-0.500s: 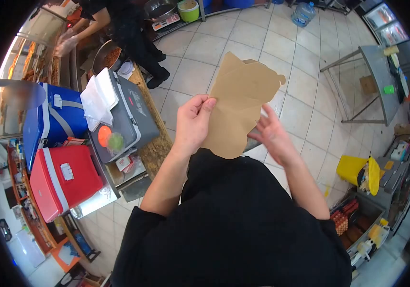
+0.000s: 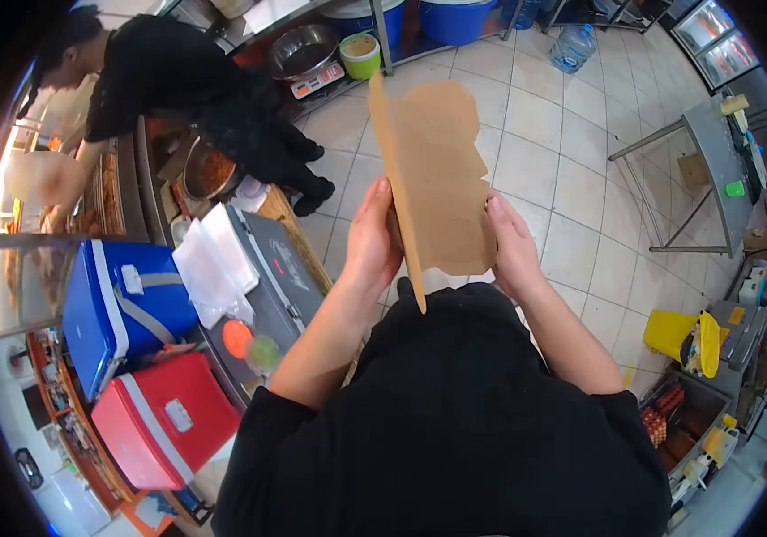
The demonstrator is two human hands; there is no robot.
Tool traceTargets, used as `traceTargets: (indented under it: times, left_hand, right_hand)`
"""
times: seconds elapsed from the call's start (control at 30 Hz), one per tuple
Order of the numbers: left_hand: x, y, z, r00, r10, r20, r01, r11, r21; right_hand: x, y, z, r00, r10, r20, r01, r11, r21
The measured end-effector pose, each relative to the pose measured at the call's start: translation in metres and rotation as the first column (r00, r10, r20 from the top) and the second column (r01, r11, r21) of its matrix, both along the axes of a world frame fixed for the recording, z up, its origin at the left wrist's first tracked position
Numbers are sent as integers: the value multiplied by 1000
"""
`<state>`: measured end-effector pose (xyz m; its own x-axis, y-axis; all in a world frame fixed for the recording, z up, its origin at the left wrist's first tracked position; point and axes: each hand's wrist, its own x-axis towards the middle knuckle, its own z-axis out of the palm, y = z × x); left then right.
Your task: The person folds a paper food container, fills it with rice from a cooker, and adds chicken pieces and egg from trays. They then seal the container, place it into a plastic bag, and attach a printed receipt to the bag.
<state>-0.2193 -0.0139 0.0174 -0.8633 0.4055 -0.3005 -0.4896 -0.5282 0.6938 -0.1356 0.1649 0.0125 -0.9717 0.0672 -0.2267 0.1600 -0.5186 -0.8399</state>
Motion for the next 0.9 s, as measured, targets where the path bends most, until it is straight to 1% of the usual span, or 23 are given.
traceTargets:
  times: [0.07, 0.1, 0.13, 0.17, 0.2, 0.23, 0.27, 0.3, 0.33, 0.4, 0.43, 0.47, 0.5, 0.53, 0.6, 0.63, 0.67, 0.73, 0.77, 0.8, 0.83, 0.87, 0.9]
  left_hand:
    - [-11, 8, 0, 996, 49, 68, -50, 998, 22]
    - [-17, 13, -1, 994, 71, 84, -75, 996, 53]
    - [-26, 15, 1, 994, 71, 77, -75, 996, 45]
    - [-36, 16, 5, 991, 43, 123, -56, 994, 97]
    - [-47, 16, 8, 986, 15, 168, -40, 988, 148]
    - [-69, 10, 5, 971, 41, 234, -57, 997, 61]
    - [-94, -10, -4, 991, -67, 118, 38, 973, 229]
    - [-119, -16, 7, 972, -234, 12, 177, 768, 615]
    - [-143, -22, 18, 976, -219, -17, 218, 955, 203]
    - [-175, -7, 38, 861, -467, -199, 489, 869, 78]
    - [-181, 8, 39, 864, -461, -201, 483, 872, 77]
    - [-187, 25, 40, 763, -604, -231, 536, 791, -297]
    - [-194, 44, 40, 652, -733, -195, 489, 603, -630]
    - [-199, 65, 36, 657, -726, -204, 478, 610, -632]
    - [-203, 108, 21, 839, -542, 44, 470, 681, -561]
    - [-204, 129, 16, 872, -489, 3, 423, 752, -505]
    - [-207, 150, 7, 863, -505, 6, 435, 738, -516]
    - [-216, 188, -23, 950, -312, 4, 281, 849, -447]
    - [-220, 207, -40, 954, -299, 7, 274, 864, -422]
    - [-224, 234, -31, 948, -318, 10, 293, 859, -420]
    - [-224, 261, -14, 940, -335, 66, 335, 868, -367]
    - [-222, 282, -6, 930, -346, 125, 368, 877, -310]
    - [-229, 294, -13, 907, -393, 154, 422, 858, -294]
  right_hand:
    - [-21, 6, 3, 994, -43, -100, 67, 967, 246]
    - [-32, 10, 7, 993, -44, -107, 69, 969, 237]
    - [-42, 15, 12, 996, 24, -81, 4, 942, 337]
    - [-52, 22, 17, 995, 92, -48, -62, 900, 431]
    - [-64, 35, 19, 994, 94, -55, -63, 904, 422]
    - [-78, 55, 20, 989, 141, -34, -109, 877, 468]
    - [-92, 76, 22, 982, 186, -9, -155, 844, 513]
    - [-104, 98, 27, 970, 231, -70, -148, 799, 583]
    - [-117, 121, 37, 970, 232, -73, -148, 802, 579]
    - [-142, 165, 61, 902, 426, 69, -321, 554, 768]
    - [-155, 182, 72, 899, 432, 67, -323, 552, 769]
    - [-168, 199, 83, 883, 463, 78, -350, 537, 767]
    - [-182, 218, 88, 865, 495, 87, -374, 519, 769]
    - [-197, 238, 85, 861, 502, 81, -372, 513, 774]
    - [-225, 277, 61, 971, 169, -169, -47, 830, 556]
    - [-240, 298, 33, 956, 34, -290, 103, 891, 443]
    - [-241, 313, 17, 956, 13, -294, 121, 894, 432]
    - [-233, 340, -4, 998, -33, -58, 39, 992, 116]
    - [-231, 359, -16, 997, -58, -61, 64, 991, 114]
    - [-226, 382, -28, 989, 133, 68, -133, 991, -4]
    - [-223, 402, -32, 926, 336, 172, -314, 939, -143]
    - [-223, 419, -33, 925, 331, 186, -309, 941, -140]
    - [-222, 434, -31, 917, 338, 211, -329, 941, -78]
